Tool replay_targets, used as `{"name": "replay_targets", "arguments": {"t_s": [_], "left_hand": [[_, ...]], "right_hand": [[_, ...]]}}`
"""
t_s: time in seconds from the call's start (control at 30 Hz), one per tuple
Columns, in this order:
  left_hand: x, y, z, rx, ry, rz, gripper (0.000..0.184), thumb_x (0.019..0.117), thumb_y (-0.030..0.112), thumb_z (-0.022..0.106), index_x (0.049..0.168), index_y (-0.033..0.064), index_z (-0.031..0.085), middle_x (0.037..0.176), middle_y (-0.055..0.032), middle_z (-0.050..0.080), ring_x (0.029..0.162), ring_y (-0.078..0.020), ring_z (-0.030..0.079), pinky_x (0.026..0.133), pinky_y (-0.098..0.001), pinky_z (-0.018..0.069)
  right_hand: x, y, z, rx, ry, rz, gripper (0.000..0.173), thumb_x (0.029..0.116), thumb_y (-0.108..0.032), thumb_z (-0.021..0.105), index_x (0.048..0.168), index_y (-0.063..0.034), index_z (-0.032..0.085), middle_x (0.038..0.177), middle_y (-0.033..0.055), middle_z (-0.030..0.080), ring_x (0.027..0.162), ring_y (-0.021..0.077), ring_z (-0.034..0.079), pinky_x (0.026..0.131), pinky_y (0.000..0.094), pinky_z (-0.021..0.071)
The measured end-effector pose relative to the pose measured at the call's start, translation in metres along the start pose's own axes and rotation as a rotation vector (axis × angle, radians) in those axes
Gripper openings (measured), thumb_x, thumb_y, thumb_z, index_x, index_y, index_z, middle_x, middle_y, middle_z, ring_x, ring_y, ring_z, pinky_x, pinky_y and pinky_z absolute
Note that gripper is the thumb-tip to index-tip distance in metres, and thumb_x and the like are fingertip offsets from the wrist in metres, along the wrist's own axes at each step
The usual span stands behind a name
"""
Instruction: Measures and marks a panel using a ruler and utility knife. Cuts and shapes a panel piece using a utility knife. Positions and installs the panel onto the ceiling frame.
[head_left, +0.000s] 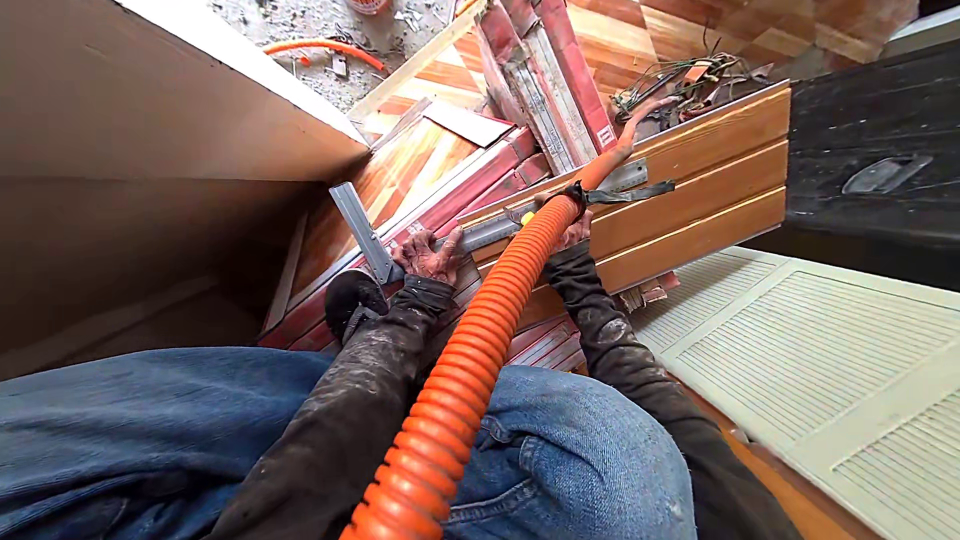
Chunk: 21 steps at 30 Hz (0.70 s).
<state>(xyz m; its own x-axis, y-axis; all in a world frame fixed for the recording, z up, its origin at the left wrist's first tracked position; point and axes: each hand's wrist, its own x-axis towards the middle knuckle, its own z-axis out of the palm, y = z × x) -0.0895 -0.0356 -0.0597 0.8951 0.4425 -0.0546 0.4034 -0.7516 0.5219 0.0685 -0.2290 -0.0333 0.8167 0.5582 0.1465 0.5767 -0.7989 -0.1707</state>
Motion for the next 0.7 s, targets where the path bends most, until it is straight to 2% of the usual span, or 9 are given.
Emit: {"name": "replay_targets", "arguments": {"t_s": [0.07,0.2,0.3,0.47,0.5,0.57,0.6,0.63,0.7], "left_hand": [[0.006,0.011,-0.017,-0.028,-0.044,-0.029,0.043,0.0881,0.026,0.067,0.130,0.0264,0.072,0.117,-0.0295,0.065,0.110,-0.0521,0.059,0.095,-0.0715,0.0336],[0.015,0.030,-0.045,-0.090,-0.170,-0.150,0.041,0.0924,0.021,0.066,0.133,0.0197,0.070,0.120,-0.0325,0.063,0.117,-0.0541,0.054,0.102,-0.0705,0.0279],[0.003,0.011,-0.009,-0.008,0.067,-0.044,0.036,0.0931,0.031,0.057,0.125,0.0289,0.074,0.106,-0.0243,0.067,0.103,-0.0461,0.060,0.095,-0.0638,0.0329],[0.006,0.017,-0.021,-0.007,-0.057,-0.071,0.043,0.0865,0.022,0.065,0.128,0.0265,0.073,0.115,-0.0280,0.065,0.110,-0.0513,0.058,0.096,-0.0687,0.0339],[0.010,0.017,-0.023,0.005,-0.173,-0.119,0.044,0.0876,0.023,0.065,0.131,0.0279,0.072,0.120,-0.0270,0.064,0.115,-0.0496,0.056,0.099,-0.0679,0.0328],[0.046,0.027,-0.046,0.045,-0.750,-0.322,0.053,0.1009,0.022,0.058,0.153,0.0288,0.050,0.151,-0.0222,0.046,0.141,-0.0414,0.036,0.114,-0.0602,0.0198],[0.052,0.020,-0.030,0.086,-0.797,-0.320,0.053,0.1017,0.023,0.058,0.154,0.0272,0.049,0.153,-0.0199,0.046,0.143,-0.0388,0.037,0.115,-0.0583,0.0223],[0.040,0.005,0.002,0.121,-0.589,-0.241,0.045,0.0975,0.023,0.062,0.143,0.0239,0.060,0.141,-0.0197,0.057,0.134,-0.0386,0.049,0.112,-0.0587,0.0324],[0.031,-0.002,0.014,0.107,-0.458,-0.193,0.047,0.0951,0.024,0.067,0.142,0.0301,0.061,0.138,-0.0187,0.059,0.130,-0.0388,0.052,0.109,-0.0602,0.0355]], "right_hand": [[-0.002,0.004,0.004,0.033,-0.057,0.010,0.067,0.0798,-0.063,0.072,0.121,-0.0093,0.075,0.127,0.0142,0.071,0.123,0.0391,0.063,0.102,0.0624,0.0445],[-0.002,0.017,0.014,0.119,-0.203,0.004,0.061,0.0823,-0.062,0.071,0.101,-0.0049,0.076,0.137,0.0148,0.066,0.133,0.0426,0.056,0.109,0.0634,0.0405],[0.003,0.012,0.003,0.091,-0.255,0.015,0.059,0.0856,-0.059,0.069,0.103,-0.0025,0.075,0.139,0.0145,0.065,0.133,0.0428,0.055,0.108,0.0641,0.0392],[0.009,-0.001,-0.013,0.065,-0.289,0.055,0.065,0.0860,-0.059,0.070,0.125,-0.0071,0.072,0.137,0.0148,0.066,0.134,0.0403,0.055,0.110,0.0637,0.0387],[0.006,-0.003,-0.010,0.042,-0.171,0.050,0.066,0.0831,-0.061,0.071,0.123,-0.0088,0.074,0.132,0.0130,0.070,0.128,0.0389,0.061,0.107,0.0634,0.0415],[0.010,-0.011,-0.019,0.058,-0.012,0.005,0.062,0.0811,-0.053,0.074,0.118,-0.0029,0.075,0.123,0.0177,0.073,0.116,0.0428,0.067,0.099,0.0636,0.0450],[0.012,-0.013,-0.024,0.060,-0.002,-0.011,0.060,0.0816,-0.050,0.074,0.117,-0.0014,0.075,0.121,0.0188,0.073,0.115,0.0435,0.067,0.098,0.0636,0.0456],[0.013,-0.013,-0.027,0.051,-0.012,-0.015,0.059,0.0827,-0.049,0.074,0.117,-0.0017,0.075,0.122,0.0184,0.073,0.115,0.0428,0.067,0.098,0.0631,0.0459],[0.010,-0.010,-0.021,0.046,-0.002,-0.007,0.058,0.0817,-0.052,0.074,0.114,-0.0041,0.076,0.122,0.0161,0.074,0.116,0.0407,0.067,0.098,0.0613,0.0464]]}}
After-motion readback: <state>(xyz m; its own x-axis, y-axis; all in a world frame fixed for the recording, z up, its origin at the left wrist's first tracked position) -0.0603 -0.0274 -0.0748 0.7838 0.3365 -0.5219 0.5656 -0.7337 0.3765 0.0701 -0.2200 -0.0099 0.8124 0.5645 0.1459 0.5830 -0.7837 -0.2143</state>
